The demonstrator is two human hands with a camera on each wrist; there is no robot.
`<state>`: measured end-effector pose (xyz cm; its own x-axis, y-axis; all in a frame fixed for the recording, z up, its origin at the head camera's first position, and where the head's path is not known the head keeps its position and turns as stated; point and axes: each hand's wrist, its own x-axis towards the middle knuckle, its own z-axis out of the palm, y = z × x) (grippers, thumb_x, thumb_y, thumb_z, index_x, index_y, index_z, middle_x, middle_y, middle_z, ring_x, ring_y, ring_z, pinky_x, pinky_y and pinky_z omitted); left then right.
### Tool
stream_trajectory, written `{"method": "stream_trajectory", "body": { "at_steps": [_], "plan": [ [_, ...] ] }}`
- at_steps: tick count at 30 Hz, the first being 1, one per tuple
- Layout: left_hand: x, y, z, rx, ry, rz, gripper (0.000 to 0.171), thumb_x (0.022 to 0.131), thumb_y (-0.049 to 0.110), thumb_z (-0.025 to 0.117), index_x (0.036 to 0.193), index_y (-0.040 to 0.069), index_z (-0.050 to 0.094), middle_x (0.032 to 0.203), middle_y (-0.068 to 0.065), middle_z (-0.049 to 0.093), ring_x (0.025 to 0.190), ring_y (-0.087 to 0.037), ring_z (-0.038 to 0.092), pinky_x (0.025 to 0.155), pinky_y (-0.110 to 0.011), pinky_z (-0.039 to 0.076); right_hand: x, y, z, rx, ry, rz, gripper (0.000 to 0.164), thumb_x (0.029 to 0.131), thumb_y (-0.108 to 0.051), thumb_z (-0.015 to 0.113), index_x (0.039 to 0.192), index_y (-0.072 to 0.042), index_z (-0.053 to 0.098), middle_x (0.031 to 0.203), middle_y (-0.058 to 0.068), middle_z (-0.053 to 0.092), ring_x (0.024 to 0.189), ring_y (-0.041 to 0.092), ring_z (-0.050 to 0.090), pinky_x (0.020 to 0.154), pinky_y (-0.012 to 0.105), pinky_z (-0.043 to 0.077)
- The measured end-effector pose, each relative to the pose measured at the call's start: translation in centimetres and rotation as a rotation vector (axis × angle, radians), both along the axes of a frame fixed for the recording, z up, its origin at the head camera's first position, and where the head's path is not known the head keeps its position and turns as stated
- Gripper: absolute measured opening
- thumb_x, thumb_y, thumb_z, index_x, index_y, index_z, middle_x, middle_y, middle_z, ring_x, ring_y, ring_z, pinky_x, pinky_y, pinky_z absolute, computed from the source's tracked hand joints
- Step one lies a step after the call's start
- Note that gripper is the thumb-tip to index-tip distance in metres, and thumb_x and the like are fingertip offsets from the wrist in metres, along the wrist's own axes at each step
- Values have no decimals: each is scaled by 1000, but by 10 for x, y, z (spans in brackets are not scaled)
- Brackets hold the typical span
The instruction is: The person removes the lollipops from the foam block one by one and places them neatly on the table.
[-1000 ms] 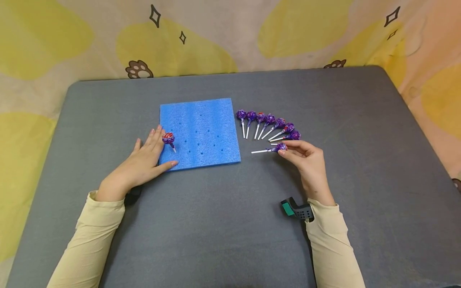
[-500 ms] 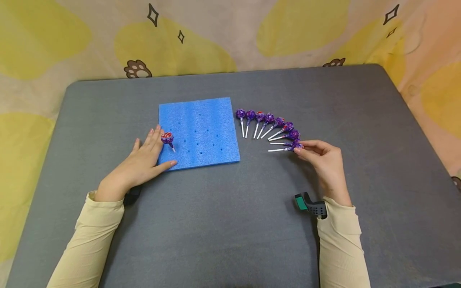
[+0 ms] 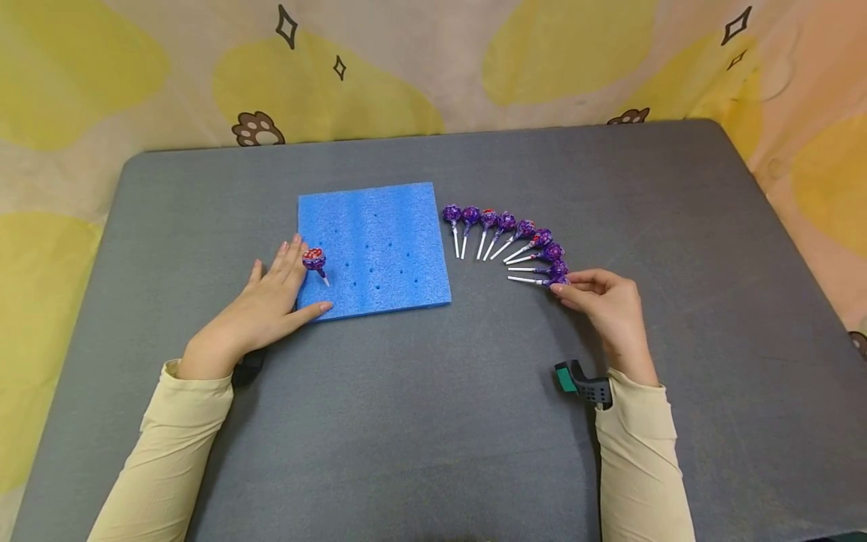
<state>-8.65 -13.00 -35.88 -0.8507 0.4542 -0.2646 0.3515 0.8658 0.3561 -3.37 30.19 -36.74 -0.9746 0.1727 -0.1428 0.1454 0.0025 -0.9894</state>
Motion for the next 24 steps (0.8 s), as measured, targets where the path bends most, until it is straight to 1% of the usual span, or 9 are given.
{"method": "stream_trajectory", "body": {
  "at_steps": [3,7,9,11,13,15,18,24],
  "plan": [
    [0,0,-1,-2,-4,2,90,94,51,47,149,-2,-1,155,-16,-12,142,-30,-11,108,-60,-3,-1,0,-1,67,-14,3,13,79,3,73,86,-7,69,75,-3,70,68,7,68,62,20,53],
    [0,0,-1,0,-4,2,90,94,51,47,149,-2,-1,155,-16,-12,142,-30,-11,108,-60,-3,-1,1,-1,277,-68,-10,13,79,-7,76,89,-9,68,73,-12,68,66,1,65,59,16,51],
    [0,0,-1,-2,-5,3,90,94,51,47,149,-2,-2,155,-15,-12,142,-30,-11,108,-60,-3,-1,2,0,368,-95,-17,18,79,-12,77,93,-7,67,73,-15,67,66,-1,63,59,15,49],
    [0,0,-1,-4,-4,3,90,94,51,47,149,-2,-2,155,-15,-12,142,-30,-11,108,-60,-3,-1,2,0,419,-108,-15,26,79,-15,77,98,-2,65,74,-17,66,67,-2,62,60,14,49],
    [-1,0,-1,-5,-4,4,90,94,51,47,149,-2,-2,155,-16,-12,142,-30,-11,108,-60,-3,-1,1,0,432,-109,-9,32,80,-15,77,102,3,63,74,-18,66,68,-2,62,61,14,48],
    [-1,-1,-1,-5,-4,5,90,94,51,47,149,-2,-2,155,-16,-12,142,-30,-11,108,-60,-3,-1,1,0,430,-103,-3,34,80,-14,76,103,6,61,75,-18,67,69,-2,63,62,13,48],
    [-1,0,-2,-2,-5,5,90,94,51,47,149,-2,-2,155,-16,-12,142,-30,-11,108,-60,-3,-1,1,0,418,-96,-8,31,80,-13,76,101,5,62,75,-18,67,69,-2,63,62,13,48],
    [-1,0,-2,0,-2,0,90,94,51,47,149,-2,-2,155,-16,-12,142,-30,-11,108,-60,-3,-1,2,0,359,-66,-29,22,80,-8,76,96,2,64,74,-14,67,68,0,63,61,14,49]
  ]
}}
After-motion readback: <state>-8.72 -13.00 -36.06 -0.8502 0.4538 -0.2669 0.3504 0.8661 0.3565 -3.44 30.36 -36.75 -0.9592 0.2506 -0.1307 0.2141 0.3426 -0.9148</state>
